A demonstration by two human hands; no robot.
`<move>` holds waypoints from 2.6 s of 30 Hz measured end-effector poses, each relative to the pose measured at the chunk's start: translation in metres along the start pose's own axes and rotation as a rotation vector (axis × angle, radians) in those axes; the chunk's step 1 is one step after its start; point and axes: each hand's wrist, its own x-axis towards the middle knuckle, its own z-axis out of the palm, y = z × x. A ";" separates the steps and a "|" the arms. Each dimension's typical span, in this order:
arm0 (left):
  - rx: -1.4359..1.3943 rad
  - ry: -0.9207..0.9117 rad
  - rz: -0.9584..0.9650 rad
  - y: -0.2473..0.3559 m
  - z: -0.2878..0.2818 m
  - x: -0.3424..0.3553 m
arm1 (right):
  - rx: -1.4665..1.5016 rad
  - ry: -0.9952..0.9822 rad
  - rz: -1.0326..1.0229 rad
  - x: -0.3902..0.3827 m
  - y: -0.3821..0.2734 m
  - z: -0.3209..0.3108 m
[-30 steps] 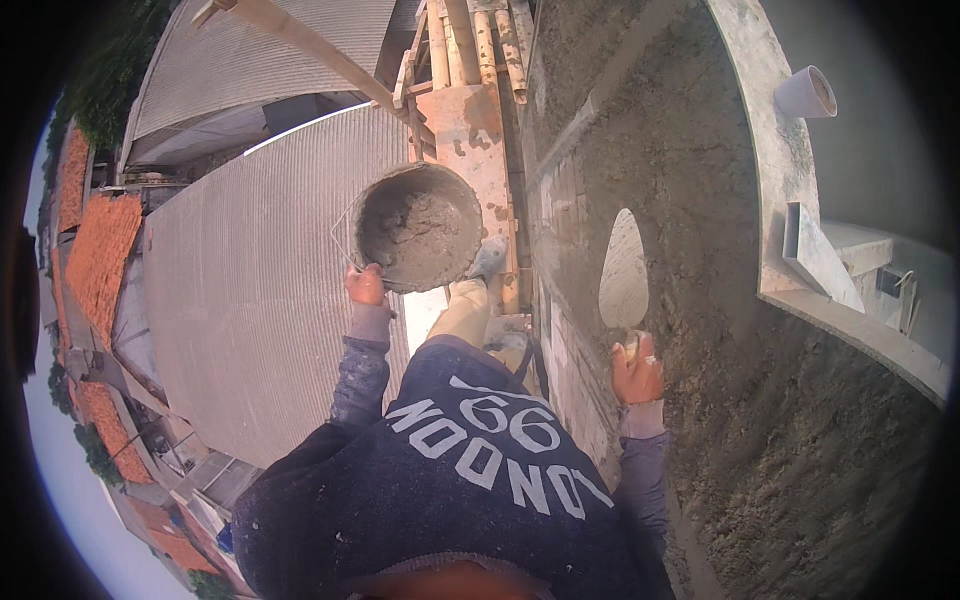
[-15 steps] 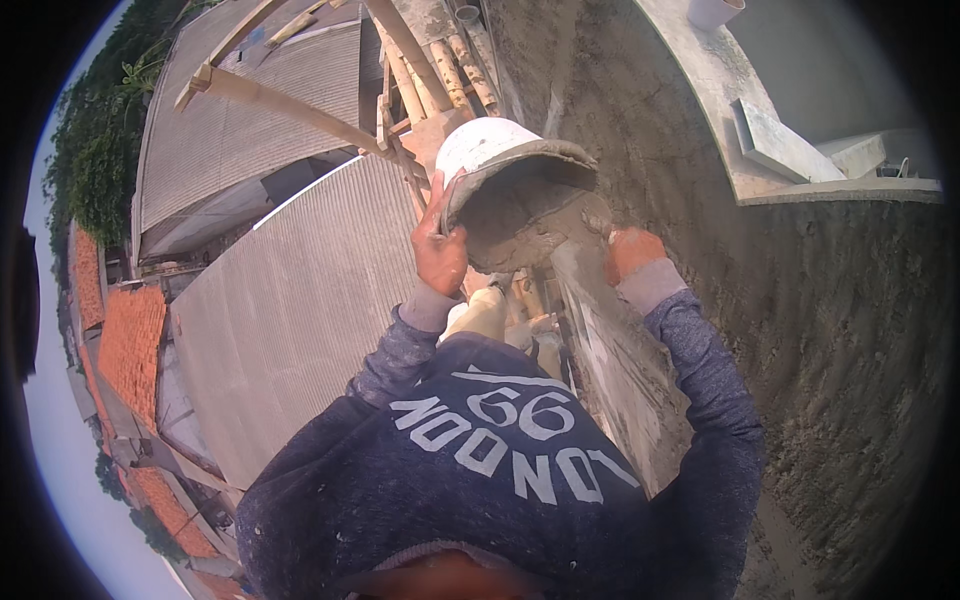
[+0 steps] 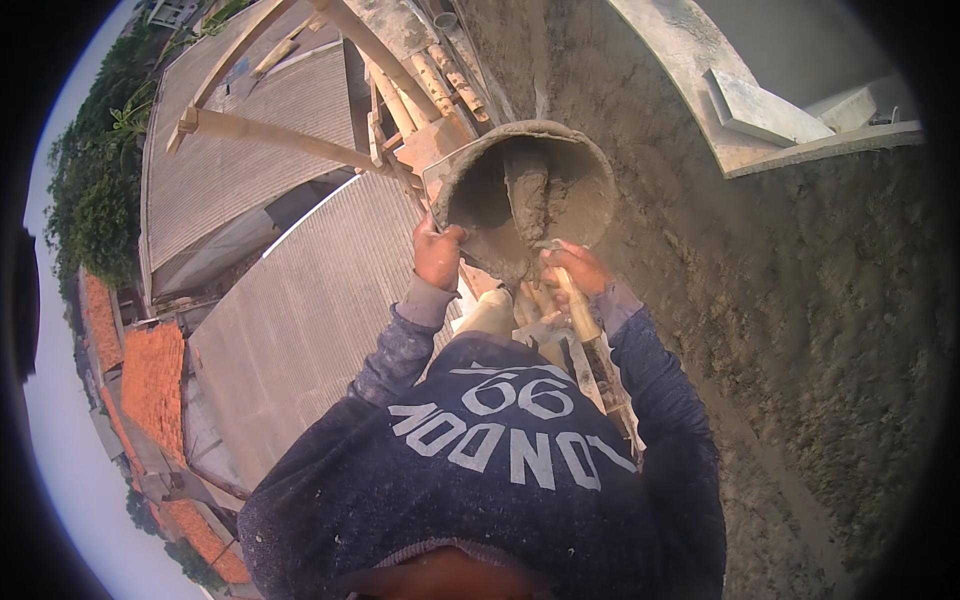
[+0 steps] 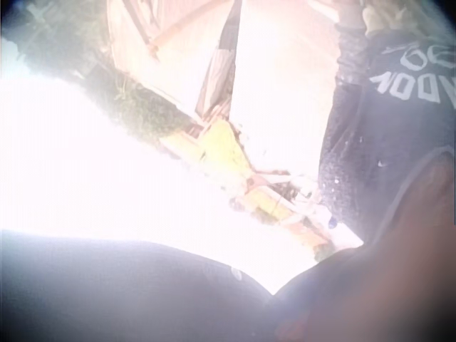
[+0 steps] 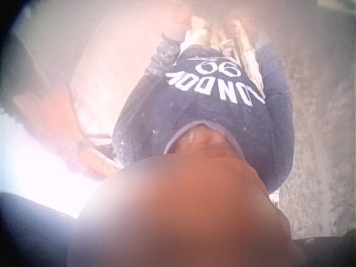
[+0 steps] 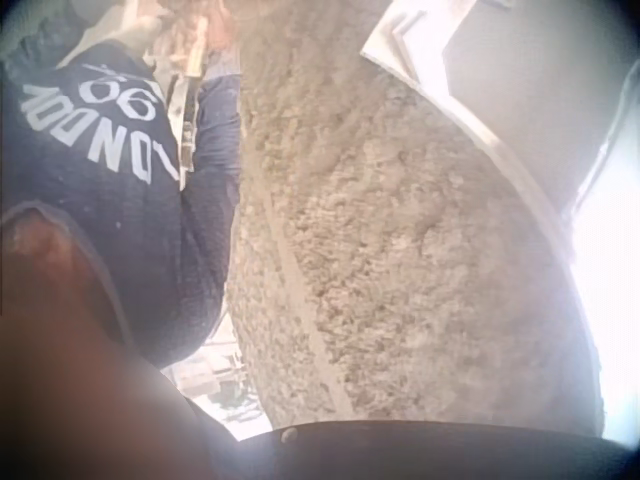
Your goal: The person scoops wet cement from a bucket using a trowel and applies it to a brick wall. They repeatedly transfer cement from the bucket to the wall, smoothing the surface as they work.
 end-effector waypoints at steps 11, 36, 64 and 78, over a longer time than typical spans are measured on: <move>0.160 -0.018 0.029 -0.028 -0.003 0.005 | -1.911 0.621 -0.157 -0.062 -0.026 -0.034; 0.057 -0.060 0.008 -0.003 -0.024 -0.001 | -1.371 0.598 -0.184 0.024 0.083 -0.001; -0.192 0.907 -0.400 -0.130 -0.159 -0.063 | -1.518 0.091 -0.320 0.082 0.075 0.073; 0.216 1.193 -0.422 -0.117 -0.258 -0.119 | -0.952 0.787 -0.267 0.024 -0.136 -0.084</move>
